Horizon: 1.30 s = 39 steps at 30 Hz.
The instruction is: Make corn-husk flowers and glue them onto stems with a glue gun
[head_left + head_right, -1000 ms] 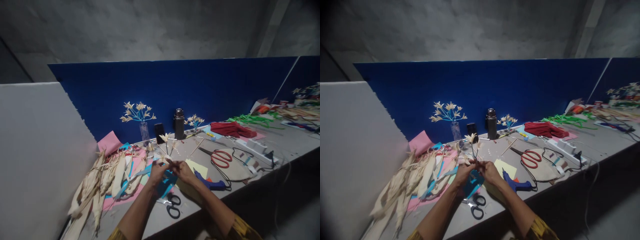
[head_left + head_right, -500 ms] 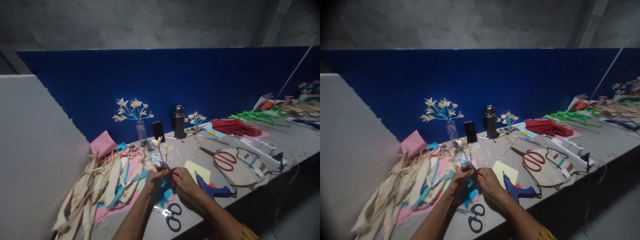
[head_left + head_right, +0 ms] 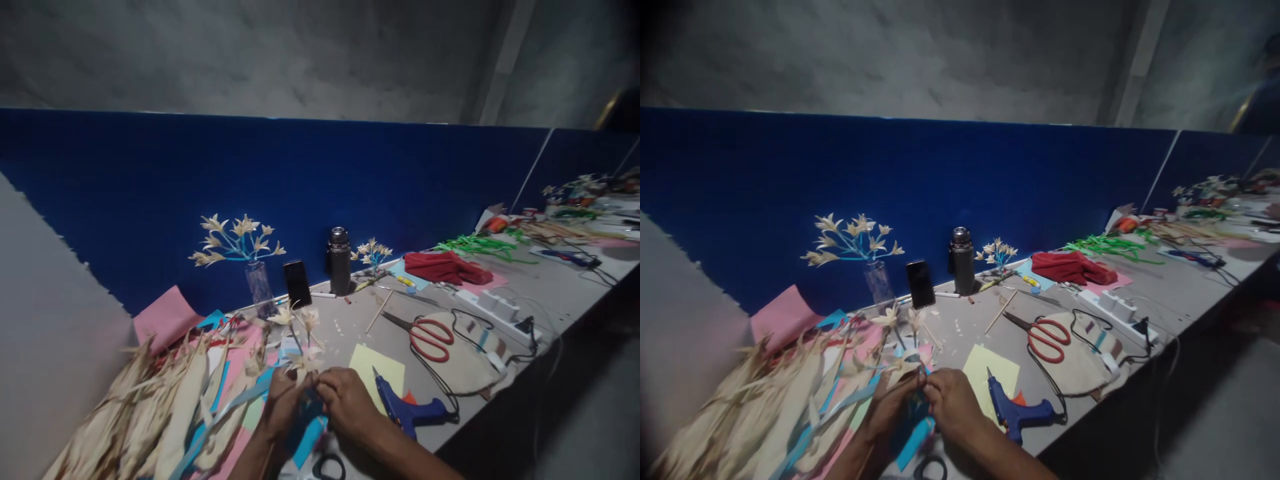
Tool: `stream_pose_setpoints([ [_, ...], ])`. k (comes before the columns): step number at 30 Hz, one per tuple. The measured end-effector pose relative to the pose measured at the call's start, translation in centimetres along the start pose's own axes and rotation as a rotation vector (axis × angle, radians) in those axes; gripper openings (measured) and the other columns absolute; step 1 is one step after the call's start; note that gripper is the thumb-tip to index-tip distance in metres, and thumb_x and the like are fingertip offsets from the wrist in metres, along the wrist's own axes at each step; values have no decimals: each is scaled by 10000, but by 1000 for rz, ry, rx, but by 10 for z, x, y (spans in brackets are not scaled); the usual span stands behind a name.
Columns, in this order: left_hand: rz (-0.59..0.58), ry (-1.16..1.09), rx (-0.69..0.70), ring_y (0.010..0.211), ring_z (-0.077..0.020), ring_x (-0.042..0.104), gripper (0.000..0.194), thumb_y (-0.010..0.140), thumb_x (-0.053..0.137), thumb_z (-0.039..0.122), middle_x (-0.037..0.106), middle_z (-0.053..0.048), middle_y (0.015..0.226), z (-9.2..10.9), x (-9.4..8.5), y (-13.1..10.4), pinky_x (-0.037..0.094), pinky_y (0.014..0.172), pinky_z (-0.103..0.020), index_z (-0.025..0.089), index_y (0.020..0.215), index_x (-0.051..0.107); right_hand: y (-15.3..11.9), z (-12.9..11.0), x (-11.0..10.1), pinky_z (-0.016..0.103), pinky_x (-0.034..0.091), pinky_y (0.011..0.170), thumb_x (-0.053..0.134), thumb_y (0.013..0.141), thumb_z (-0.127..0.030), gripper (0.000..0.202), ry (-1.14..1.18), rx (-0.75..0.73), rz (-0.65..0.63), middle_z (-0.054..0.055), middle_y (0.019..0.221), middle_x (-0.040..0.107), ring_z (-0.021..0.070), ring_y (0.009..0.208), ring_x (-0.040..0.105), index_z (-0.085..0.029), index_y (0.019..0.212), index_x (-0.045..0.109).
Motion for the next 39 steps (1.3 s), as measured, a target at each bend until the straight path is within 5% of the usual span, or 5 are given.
stream_pose_setpoints([
  [10,79,75,129,597,-127,609,354,606,879,344,644,-9,641,28,9,-10,467,597,-234,154,712,600,-13,7,-24,264,400,666,546,863,-178,187,56,131,37,57,789,729,189,718,636,-202,812,724],
  [17,84,82,70,627,-156,624,293,580,874,288,678,-47,677,13,17,-15,476,621,-269,139,737,676,3,1,-47,289,479,747,571,850,-280,198,233,141,146,76,916,746,215,822,668,-191,922,733],
  [28,-56,235,74,538,-154,604,231,630,830,306,655,-44,576,4,26,-14,448,583,-276,141,689,679,16,-4,-52,244,443,583,565,820,-297,209,343,130,256,28,645,617,157,607,559,-181,653,611],
  [32,-73,206,-24,500,-137,588,339,615,851,401,653,-52,598,-7,28,-11,408,505,-241,130,729,684,23,14,-82,246,429,546,575,833,-360,227,425,201,379,-4,547,590,145,518,537,-177,706,618],
  [39,74,293,67,462,-96,510,404,621,839,484,605,-23,560,4,13,-5,353,466,-204,122,701,678,36,57,-146,253,416,548,599,767,-367,227,238,184,496,6,573,599,145,537,543,-186,631,592],
])
Point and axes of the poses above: each hand's wrist, its own y-axis towards the middle knuckle, its own x-axis out of the palm, z = x × y, the point moved 6 cm from there along y, towards the middle knuckle
